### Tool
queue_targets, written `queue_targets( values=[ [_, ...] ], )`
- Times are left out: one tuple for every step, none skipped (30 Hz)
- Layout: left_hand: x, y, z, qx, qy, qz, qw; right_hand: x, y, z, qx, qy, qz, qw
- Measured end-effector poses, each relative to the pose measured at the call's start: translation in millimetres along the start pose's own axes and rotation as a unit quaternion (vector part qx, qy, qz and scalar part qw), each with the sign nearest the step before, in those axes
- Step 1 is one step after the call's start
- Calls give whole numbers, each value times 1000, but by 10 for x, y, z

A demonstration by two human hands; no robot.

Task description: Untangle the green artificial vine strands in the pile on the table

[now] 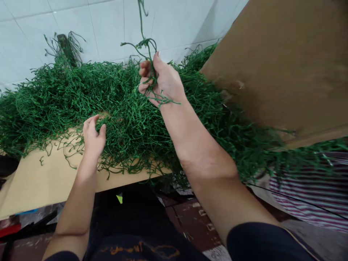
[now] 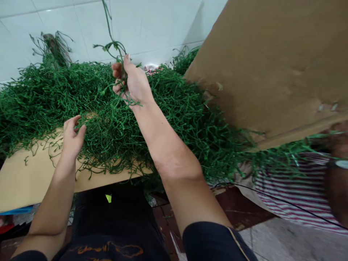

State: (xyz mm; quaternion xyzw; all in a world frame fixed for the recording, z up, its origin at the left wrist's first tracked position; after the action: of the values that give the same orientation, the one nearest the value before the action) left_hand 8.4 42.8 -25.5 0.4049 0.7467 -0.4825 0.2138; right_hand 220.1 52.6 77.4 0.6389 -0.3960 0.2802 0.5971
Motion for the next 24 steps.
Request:
queue_targets(
  values=[
    [-71,13,9,9,34,-1,999,13,6,8,-3,-2,20,1000],
    [-158,39,15,22,65,5,998,13,21,19,-2,-1,44,999],
    [-252,80,15,36,88,14,995,1,44,32,1,6,64,998],
    [-342,135,9,51,105,21,993,-15,73,45,7,14,69,997],
    [-418,200,-5,65,114,22,991,-32,105,58,13,26,57,998],
    [-475,271,-25,79,115,21,990,-42,138,70,21,38,29,999],
    [-508,342,-49,99,106,23,989,-41,168,81,28,47,-10,998],
    [-519,404,-75,123,89,30,988,-26,191,90,35,54,-53,997],
    [-510,451,-101,146,64,43,986,2,203,97,41,56,-91,993],
    [-489,477,-125,162,38,62,984,42,202,103,46,54,-116,991],
    [-462,479,-146,169,13,84,982,91,186,105,48,48,-124,990],
    [-436,455,-163,166,-6,106,980,142,155,106,46,38,-119,991],
    [-414,405,-177,152,-17,125,980,192,111,104,39,24,-106,993],
    [-401,334,-188,132,-21,141,981,236,57,100,27,6,-86,996],
    [-395,244,-195,108,-21,157,981,271,-3,94,11,-14,-61,998],
    [-398,139,-199,83,-20,173,981,294,-66,87,-9,-34,-39,999],
    [-406,23,-202,56,-17,191,980,305,-128,77,-27,-51,-19,998],
    [-417,-102,-202,28,-15,213,977,305,-185,64,-44,-62,3,997],
    [-429,-230,-202,2,-15,241,970,296,-235,48,-55,-68,27,996],
    [-439,-357,-199,-22,-18,271,962,282,-276,29,-60,-68,49,995],
    [-445,-478,-194,-44,-21,299,953,266,-305,9,-55,-67,66,994],
    [-445,-586,-187,-62,-24,321,945,251,-323,-10,-45,-65,76,994],
    [-440,-678,-177,-76,-27,336,938,238,-329,-27,-31,-65,77,994],
    [-430,-747,-163,-84,-31,344,935,227,-323,-37,-19,-65,64,996]
  ],
)
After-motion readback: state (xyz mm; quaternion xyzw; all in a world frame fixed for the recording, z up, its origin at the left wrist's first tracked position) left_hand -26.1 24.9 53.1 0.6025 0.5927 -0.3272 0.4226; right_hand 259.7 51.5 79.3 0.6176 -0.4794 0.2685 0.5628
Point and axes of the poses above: each hand's wrist, its own z-axis away from the middle knuckle, its own y-axis out of the palm, x = y × z, the point moved 1 cm from there along -z, towards the middle knuckle, and after that the axes turned 4 degrees about x, right-handed, at the moved point
